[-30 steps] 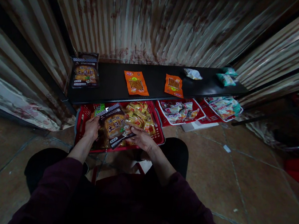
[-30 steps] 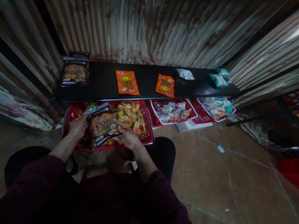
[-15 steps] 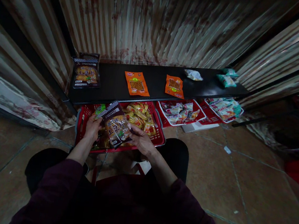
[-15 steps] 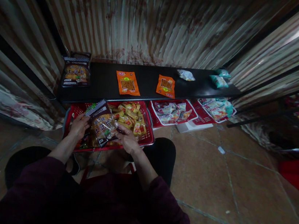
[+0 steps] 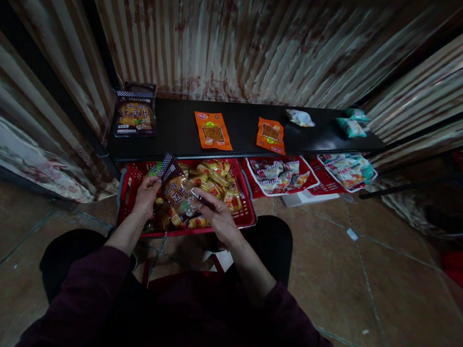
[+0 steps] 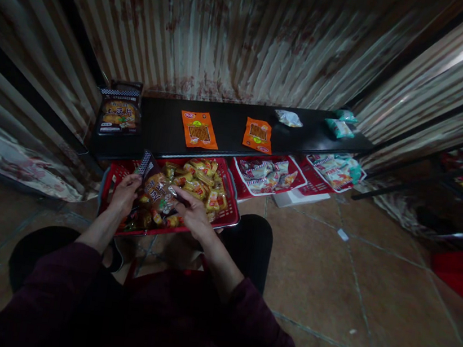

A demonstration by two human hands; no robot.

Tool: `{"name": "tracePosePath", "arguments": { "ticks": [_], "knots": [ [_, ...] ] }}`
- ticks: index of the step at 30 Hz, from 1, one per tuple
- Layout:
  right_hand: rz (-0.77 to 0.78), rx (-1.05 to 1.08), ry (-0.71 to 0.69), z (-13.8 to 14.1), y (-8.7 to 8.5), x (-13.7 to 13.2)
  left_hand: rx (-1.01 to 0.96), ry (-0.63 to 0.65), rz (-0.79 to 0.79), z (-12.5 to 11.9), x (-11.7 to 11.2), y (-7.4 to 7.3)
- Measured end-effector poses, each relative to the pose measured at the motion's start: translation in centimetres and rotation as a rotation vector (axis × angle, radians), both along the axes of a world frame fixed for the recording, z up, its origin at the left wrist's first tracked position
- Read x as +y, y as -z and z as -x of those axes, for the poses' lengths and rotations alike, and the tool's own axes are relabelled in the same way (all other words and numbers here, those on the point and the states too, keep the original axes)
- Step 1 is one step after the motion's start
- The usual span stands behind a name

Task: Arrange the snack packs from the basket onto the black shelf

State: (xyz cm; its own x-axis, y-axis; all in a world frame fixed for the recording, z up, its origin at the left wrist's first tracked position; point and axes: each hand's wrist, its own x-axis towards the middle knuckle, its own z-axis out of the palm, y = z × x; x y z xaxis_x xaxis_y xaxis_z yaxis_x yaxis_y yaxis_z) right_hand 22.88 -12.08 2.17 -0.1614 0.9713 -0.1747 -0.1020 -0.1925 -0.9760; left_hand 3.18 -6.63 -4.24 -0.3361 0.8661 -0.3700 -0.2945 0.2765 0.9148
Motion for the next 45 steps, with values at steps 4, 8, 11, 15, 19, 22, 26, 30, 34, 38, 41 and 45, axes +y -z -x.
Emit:
{"name": "tracePosePath", "arguments": {
  "ticks": [4,8,11,15,19,22,26,30,34,38,41,45],
  "knots": [
    [-0.128,-0.092,-0.031,0.8,-0.4,-0.2,-0.101,-0.014,0.014,0.0,-0.1,-0.7],
    [-0.260,-0.214,-0.056,1.2,0.0,-0.4,-0.251,-0.039,0.027,0.0,-0.3,-1.5],
    [-0.401,-0.357,-0.059,1.5,0.2,-0.7,-0.384,0.019,-0.038,0.0,-0.5,-2.1],
    [-0.527,-0.524,-0.087,2.2,0.8,-1.2,-0.508,0.201,-0.107,0.0,-0.9,-2.8],
    [-0.599,-0.681,-0.127,2.9,1.8,-1.9,-0.570,0.258,-0.083,0.0,-1.3,-3.0],
    [-0.638,-0.776,-0.152,3.4,2.6,-2.3,-0.583,0.253,-0.090,-0.2,-1.4,-3.0],
    [-0.698,-0.873,-0.166,4.1,3.3,-2.6,-0.579,0.192,-0.117,-0.5,-1.3,-3.0],
    [-0.720,-0.971,-0.197,5.0,4.0,-3.0,-0.564,0.124,-0.036,-0.4,-1.1,-2.9],
    [-0.729,-1.009,-0.227,5.9,4.7,-3.4,-0.609,0.072,0.003,-0.2,-1.0,-2.9],
    [-0.716,-1.034,-0.254,6.2,5.1,-3.6,-0.620,0.078,0.026,-0.1,-0.7,-3.1],
    [-0.721,-1.020,-0.298,5.8,5.2,-3.5,-0.655,0.088,0.042,0.1,-0.5,-3.3],
    [-0.758,-0.937,-0.363,4.7,4.6,-3.4,-0.742,0.062,0.040,0.2,-0.3,-3.7]
  ]
}}
